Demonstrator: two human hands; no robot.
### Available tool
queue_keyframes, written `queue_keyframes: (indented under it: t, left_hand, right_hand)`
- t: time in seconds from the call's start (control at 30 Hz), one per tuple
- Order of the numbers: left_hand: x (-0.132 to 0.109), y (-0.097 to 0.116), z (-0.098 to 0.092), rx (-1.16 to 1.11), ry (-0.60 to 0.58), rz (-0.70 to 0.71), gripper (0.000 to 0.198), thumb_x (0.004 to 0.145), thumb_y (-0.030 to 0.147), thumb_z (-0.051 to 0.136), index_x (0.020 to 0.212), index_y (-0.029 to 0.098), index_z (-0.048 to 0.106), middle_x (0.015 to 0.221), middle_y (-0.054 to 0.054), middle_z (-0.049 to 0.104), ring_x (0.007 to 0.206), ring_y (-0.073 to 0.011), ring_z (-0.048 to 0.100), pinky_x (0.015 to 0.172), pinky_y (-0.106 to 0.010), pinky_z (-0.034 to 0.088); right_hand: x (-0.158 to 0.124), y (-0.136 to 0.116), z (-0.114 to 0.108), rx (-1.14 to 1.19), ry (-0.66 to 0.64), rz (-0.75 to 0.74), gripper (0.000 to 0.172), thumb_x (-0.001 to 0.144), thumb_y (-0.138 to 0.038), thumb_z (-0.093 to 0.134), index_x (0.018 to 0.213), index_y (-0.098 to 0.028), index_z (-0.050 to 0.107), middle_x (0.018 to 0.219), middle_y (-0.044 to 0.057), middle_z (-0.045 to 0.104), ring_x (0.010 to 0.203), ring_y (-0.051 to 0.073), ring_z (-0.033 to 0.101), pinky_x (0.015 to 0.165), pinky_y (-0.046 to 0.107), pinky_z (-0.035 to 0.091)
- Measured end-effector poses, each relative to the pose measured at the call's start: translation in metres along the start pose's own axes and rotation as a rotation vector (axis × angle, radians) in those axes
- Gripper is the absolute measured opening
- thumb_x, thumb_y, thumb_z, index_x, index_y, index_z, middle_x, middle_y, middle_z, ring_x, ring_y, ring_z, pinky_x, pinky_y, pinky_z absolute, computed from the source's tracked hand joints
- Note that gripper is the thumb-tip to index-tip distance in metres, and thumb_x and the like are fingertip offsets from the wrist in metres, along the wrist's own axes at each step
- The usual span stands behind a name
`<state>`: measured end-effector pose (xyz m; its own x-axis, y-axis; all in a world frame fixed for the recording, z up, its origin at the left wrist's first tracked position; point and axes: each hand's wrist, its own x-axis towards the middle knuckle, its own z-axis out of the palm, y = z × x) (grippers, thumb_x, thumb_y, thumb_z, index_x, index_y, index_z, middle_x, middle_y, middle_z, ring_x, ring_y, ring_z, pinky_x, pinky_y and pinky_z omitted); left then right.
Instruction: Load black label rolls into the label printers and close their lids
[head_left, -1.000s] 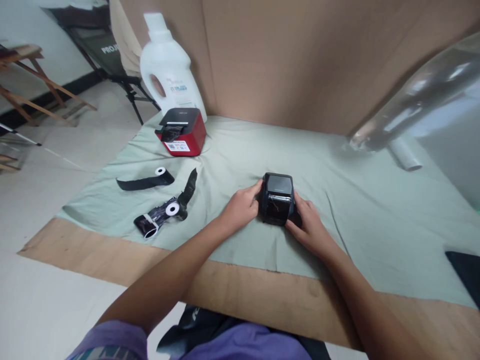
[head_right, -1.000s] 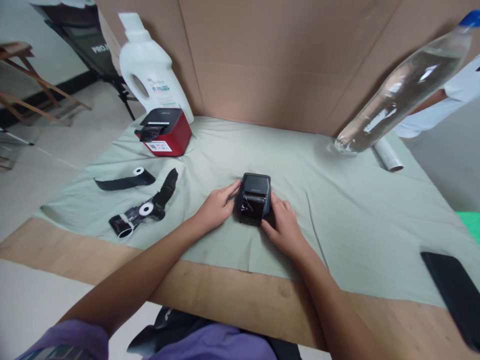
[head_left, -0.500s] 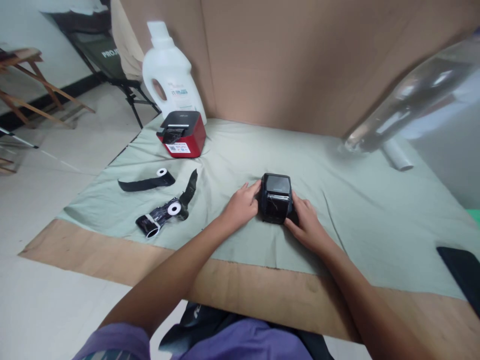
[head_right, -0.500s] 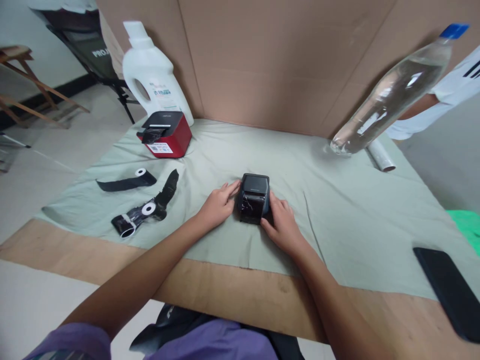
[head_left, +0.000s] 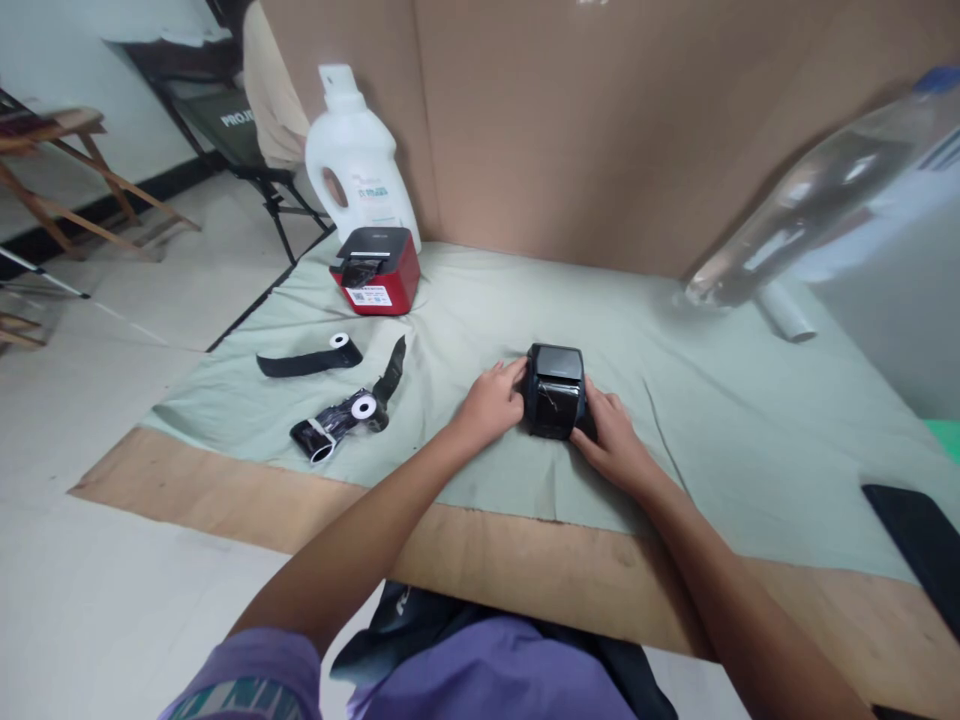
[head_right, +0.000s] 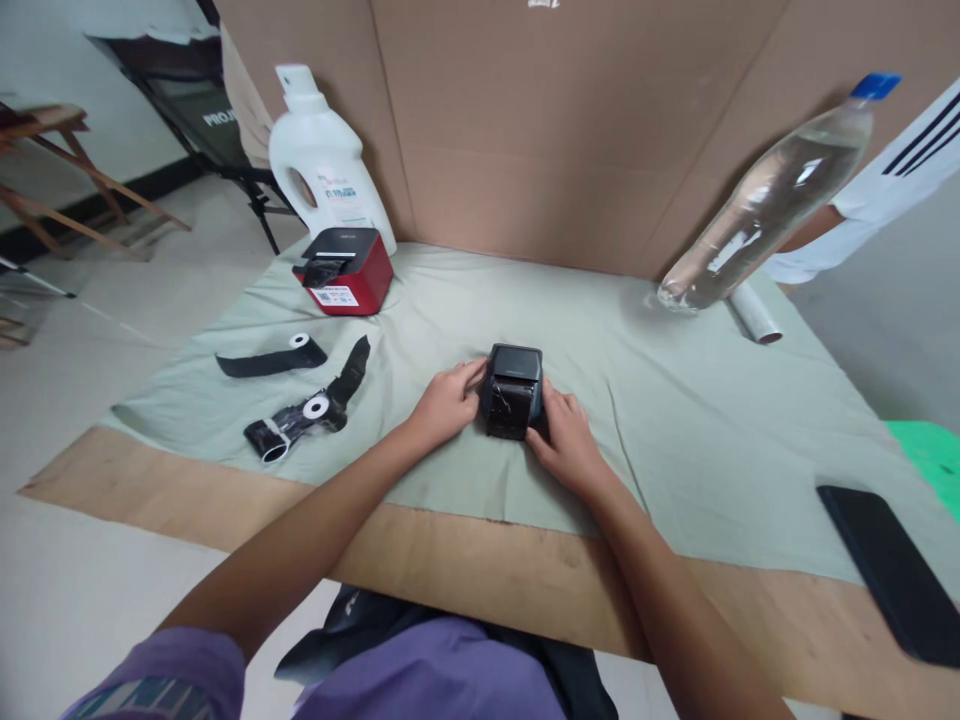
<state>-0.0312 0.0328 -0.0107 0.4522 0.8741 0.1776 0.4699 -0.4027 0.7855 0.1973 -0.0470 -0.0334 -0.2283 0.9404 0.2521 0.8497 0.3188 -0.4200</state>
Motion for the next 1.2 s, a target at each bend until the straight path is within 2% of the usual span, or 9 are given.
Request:
queue_keyframes:
  t: [0.1, 0.17, 0.33, 0.53, 0.63, 0.73, 1.0, 1.2]
  left_hand:
    - [0.003, -0.007, 0.001, -0.301, -0.016, -0.057, 0.075, 0.076, -0.006, 0.046, 0.149, 0.013, 0.053, 0.149, -0.013, 0.058, 0.135, -0.0239, 0.060, 0.122, -0.042, 0.042]
    - [0.005, -0.013, 0.002, -0.464, -0.028, -0.107, 0.075, 0.076, -0.006, 0.045, 0.149, 0.011, 0.053, 0.152, -0.014, 0.055, 0.135, -0.0243, 0.059, 0.121, -0.042, 0.043]
    - [0.009, -0.029, 0.003, -0.664, -0.043, -0.211, 0.075, 0.076, -0.007, 0.045, 0.150, 0.006, 0.049, 0.149, -0.020, 0.056, 0.134, -0.0256, 0.061, 0.121, -0.047, 0.042]
    - [0.012, -0.037, 0.003, -0.752, -0.060, -0.218, 0.069, 0.081, -0.003, 0.052, 0.150, 0.008, 0.050, 0.147, -0.019, 0.058, 0.134, -0.0248, 0.061, 0.120, -0.045, 0.041]
    - [0.012, -0.031, -0.002, -0.766, -0.065, -0.239, 0.061, 0.087, 0.005, 0.058, 0.148, 0.006, 0.051, 0.147, -0.020, 0.058, 0.136, -0.0253, 0.059, 0.121, -0.042, 0.040]
    - [0.011, -0.020, -0.009, -0.755, -0.078, -0.295, 0.057, 0.091, 0.014, 0.061, 0.148, 0.011, 0.054, 0.147, -0.018, 0.058, 0.139, -0.0268, 0.056, 0.119, -0.045, 0.042]
    - [0.010, -0.014, -0.013, -0.831, -0.039, -0.335, 0.059, 0.086, 0.019, 0.069, 0.144, 0.012, 0.059, 0.143, -0.020, 0.062, 0.134, -0.0285, 0.060, 0.120, -0.048, 0.040]
    - [0.010, -0.013, -0.015, -0.826, -0.034, -0.336, 0.060, 0.085, 0.020, 0.068, 0.144, 0.010, 0.058, 0.143, -0.022, 0.061, 0.134, -0.0301, 0.061, 0.118, -0.048, 0.041]
  right_hand:
    - [-0.001, 0.000, 0.001, -0.012, 0.007, -0.001, 0.086, 0.094, -0.035, 0.052, 0.167, -0.021, 0.008, 0.151, 0.018, 0.053, 0.117, 0.039, 0.054, 0.098, 0.058, 0.047]
    - [-0.001, 0.001, 0.002, -0.019, 0.014, -0.009, 0.087, 0.094, -0.036, 0.051, 0.167, -0.021, 0.006, 0.154, 0.018, 0.050, 0.117, 0.039, 0.054, 0.098, 0.058, 0.047]
    - [-0.001, 0.001, 0.001, -0.014, 0.008, -0.008, 0.088, 0.094, -0.037, 0.051, 0.167, -0.024, 0.004, 0.154, 0.017, 0.050, 0.116, 0.038, 0.055, 0.098, 0.059, 0.047]
    - [-0.002, 0.000, -0.001, -0.016, -0.001, -0.009, 0.088, 0.094, -0.034, 0.051, 0.167, -0.024, 0.004, 0.156, 0.017, 0.048, 0.119, 0.039, 0.054, 0.101, 0.059, 0.045]
    - [-0.002, 0.000, -0.001, -0.006, 0.000, -0.001, 0.086, 0.094, -0.034, 0.050, 0.167, -0.024, 0.005, 0.156, 0.017, 0.047, 0.121, 0.038, 0.054, 0.103, 0.058, 0.044]
    - [-0.002, 0.000, -0.001, 0.010, -0.001, -0.008, 0.086, 0.095, -0.034, 0.051, 0.167, -0.024, 0.005, 0.157, 0.017, 0.046, 0.124, 0.038, 0.053, 0.103, 0.058, 0.044]
    - [-0.002, 0.000, 0.000, 0.022, 0.009, -0.009, 0.087, 0.094, -0.032, 0.052, 0.167, -0.026, 0.005, 0.157, 0.016, 0.047, 0.123, 0.039, 0.053, 0.103, 0.060, 0.045]
    - [-0.002, 0.000, -0.001, 0.014, 0.013, -0.011, 0.087, 0.094, -0.033, 0.052, 0.167, -0.027, 0.004, 0.157, 0.015, 0.047, 0.120, 0.039, 0.054, 0.101, 0.061, 0.046]
